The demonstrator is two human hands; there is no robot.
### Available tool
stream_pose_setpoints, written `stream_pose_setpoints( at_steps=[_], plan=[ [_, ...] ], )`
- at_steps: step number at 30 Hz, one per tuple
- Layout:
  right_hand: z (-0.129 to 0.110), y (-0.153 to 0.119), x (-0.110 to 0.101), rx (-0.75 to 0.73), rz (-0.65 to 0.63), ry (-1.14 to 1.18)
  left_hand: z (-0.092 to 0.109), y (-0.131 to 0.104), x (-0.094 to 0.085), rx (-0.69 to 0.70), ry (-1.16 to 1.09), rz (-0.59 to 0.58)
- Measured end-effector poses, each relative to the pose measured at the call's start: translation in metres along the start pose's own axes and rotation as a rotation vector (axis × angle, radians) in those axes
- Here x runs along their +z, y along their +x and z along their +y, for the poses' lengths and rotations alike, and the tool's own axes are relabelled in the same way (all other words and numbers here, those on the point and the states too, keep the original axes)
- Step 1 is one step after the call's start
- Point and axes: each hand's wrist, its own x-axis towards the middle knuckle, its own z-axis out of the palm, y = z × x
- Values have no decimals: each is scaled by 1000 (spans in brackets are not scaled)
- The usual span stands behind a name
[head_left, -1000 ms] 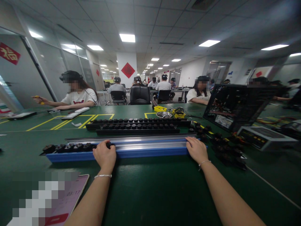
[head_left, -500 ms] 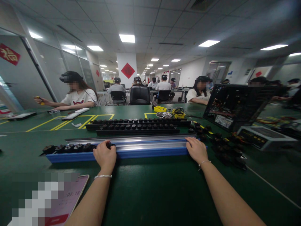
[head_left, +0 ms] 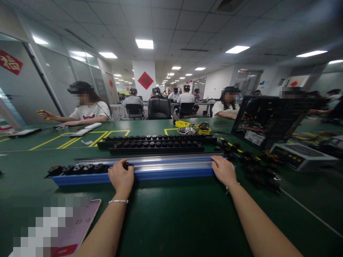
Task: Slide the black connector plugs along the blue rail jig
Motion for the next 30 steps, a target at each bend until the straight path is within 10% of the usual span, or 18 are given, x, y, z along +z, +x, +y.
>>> stream_pose_setpoints(
  at_steps=[30],
  plan=[
    [-1, 0, -1, 1, 1, -9, 8, -4, -2, 24, -41, -28]
  ],
)
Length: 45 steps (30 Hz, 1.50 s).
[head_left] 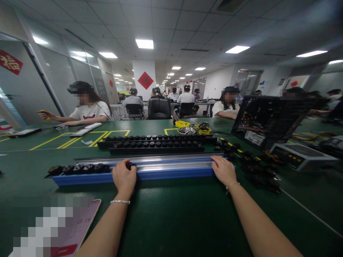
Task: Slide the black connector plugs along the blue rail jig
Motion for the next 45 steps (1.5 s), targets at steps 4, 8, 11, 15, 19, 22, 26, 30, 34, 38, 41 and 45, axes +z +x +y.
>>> stream_pose_setpoints(
  at_steps=[4, 8, 11, 15, 19, 22, 26, 30, 34, 38, 41, 45],
  plan=[
    [1, 0, 1, -3, -1, -3, 0, 0, 1, 0, -5, -9],
    [2, 0, 2, -6, 3, -6, -1, -1, 3, 8, -11, -8],
    [2, 0, 3, -6, 5, -6, 0, -2, 4, 13, -14, -10],
    [0, -1, 1, 0, 11, -4, 0, -2, 5, 17, -1, -21],
    [-2, -1, -1, 3, 5, -4, 0, -2, 4, 15, -2, -30],
    [-2, -1, -2, 1, 3, -7, -1, -2, 4, 27, -3, -31],
    [-2, -1, -2, -2, 0, -4, -1, -2, 5, 37, 5, -23],
    [-2, -1, -2, 0, -1, 2, 2, -3, 4, 36, 19, -44],
    [-2, -1, -1, 1, 9, -1, 3, -4, 6, 48, 31, -38],
    [-1, -1, 0, -2, 12, -10, 2, -4, 7, 59, 32, -30],
    [-1, -1, 0, -9, 14, -16, 2, -5, 7, 60, 40, -32],
    [-1, -1, -1, -13, 16, -12, 4, -5, 7, 79, 41, -42]
  ],
)
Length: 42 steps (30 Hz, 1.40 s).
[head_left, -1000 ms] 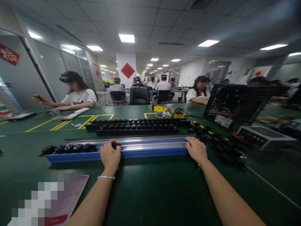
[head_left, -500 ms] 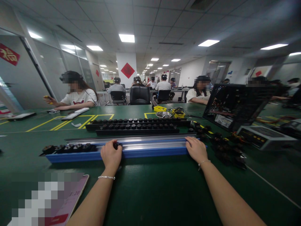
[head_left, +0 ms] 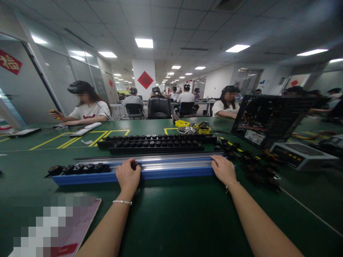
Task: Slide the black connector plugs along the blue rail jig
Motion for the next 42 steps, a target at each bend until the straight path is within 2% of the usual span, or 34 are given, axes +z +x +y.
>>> stream_pose_setpoints(
  at_steps=[11, 19, 23, 42],
  plan=[
    [0, 1, 0, 8, -13, 6, 5, -1, -4, 15, 45, -43],
    [1, 1, 1, 14, -14, 10, 13, -8, -5, -35, 172, -56],
    [2, 1, 2, 3, -13, 8, 14, -9, -5, -51, 140, -95],
    [0, 0, -1, 13, -26, 16, 13, -6, -8, -97, 10, -137]
  ],
)
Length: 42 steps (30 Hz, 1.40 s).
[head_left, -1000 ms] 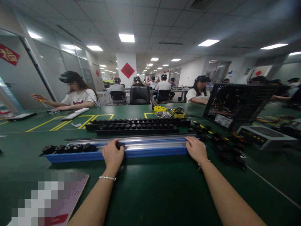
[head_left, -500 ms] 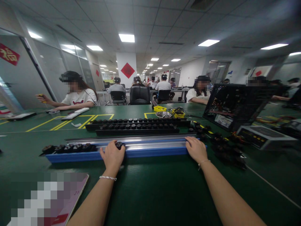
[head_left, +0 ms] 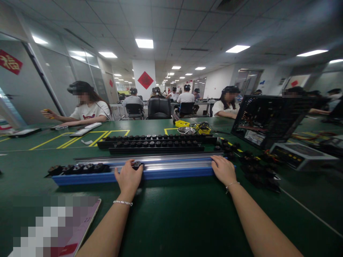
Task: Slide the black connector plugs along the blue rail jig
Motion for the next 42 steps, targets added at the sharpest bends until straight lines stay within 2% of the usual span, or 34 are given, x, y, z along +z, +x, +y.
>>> stream_pose_setpoints(
  at_steps=[20, 42],
  plan=[
    [1, -1, 2, -7, 29, 5, 1, 0, -2, 6, -63, -48],
    [1, 0, 2, -10, 23, 3, 2, -2, 2, 77, -59, -28]
  ],
)
